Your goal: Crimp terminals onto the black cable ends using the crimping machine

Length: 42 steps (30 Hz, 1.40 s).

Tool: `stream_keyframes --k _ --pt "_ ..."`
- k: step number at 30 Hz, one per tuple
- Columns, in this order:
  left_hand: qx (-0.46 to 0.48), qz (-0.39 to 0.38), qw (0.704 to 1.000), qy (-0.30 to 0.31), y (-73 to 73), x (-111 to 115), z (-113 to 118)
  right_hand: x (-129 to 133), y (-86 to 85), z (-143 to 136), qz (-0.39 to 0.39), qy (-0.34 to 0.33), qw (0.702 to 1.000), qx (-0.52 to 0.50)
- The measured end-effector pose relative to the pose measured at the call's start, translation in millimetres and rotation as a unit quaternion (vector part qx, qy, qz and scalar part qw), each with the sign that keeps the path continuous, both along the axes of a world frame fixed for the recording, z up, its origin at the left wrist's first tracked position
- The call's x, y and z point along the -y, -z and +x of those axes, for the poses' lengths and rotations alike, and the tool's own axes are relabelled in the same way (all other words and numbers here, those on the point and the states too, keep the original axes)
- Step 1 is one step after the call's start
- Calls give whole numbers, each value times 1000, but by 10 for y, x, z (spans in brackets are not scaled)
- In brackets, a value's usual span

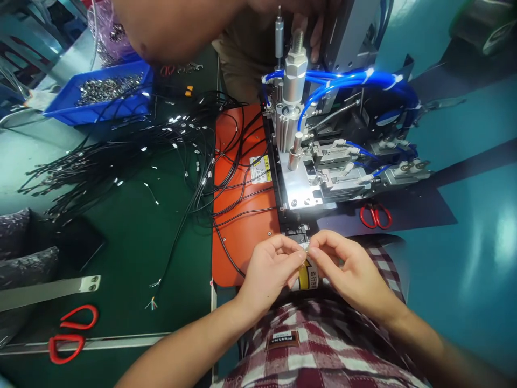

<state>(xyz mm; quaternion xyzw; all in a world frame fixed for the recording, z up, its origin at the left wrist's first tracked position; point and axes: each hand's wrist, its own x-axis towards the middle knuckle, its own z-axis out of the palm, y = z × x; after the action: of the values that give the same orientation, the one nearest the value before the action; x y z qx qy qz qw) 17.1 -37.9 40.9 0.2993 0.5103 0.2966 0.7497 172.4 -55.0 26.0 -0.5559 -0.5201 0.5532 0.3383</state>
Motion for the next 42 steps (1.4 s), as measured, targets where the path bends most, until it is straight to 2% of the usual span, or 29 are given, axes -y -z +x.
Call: stream_keyframes --k 2,7,9,14,23,25,29,31,37,42 --pt "-4 9 1000 6 -6 -7 -4 4 7 -2 12 -11 1000 14" --pt "2 -12 1000 7 7 -23 -2 -24 14 11 -83 -15 994 -67" --pt "3 -16 1000 4 19 -26 -6 -36 11 37 -98 -14 993 -70" --pt "6 -19 1000 6 33 -20 -23 -44 6 86 -77 19 997 -18" --pt "10 -18 1000 20 17 -14 -16 -66 -9 56 -15 -4 999 34" --pt "-15 1 999 29 32 -3 -17 -68 -7 65 -5 -20 999 44" --pt "-96 119 988 29 71 1 -13 -69 14 64 -11 -21 999 27" --pt "-97 158 982 27 81 -13 -4 -72 27 62 -18 -10 1000 8" --pt "-41 89 995 26 71 -54 26 -118 19 85 -112 -14 992 -61" --pt "-11 92 995 28 87 -47 22 -141 -24 79 -136 -4 986 -102"
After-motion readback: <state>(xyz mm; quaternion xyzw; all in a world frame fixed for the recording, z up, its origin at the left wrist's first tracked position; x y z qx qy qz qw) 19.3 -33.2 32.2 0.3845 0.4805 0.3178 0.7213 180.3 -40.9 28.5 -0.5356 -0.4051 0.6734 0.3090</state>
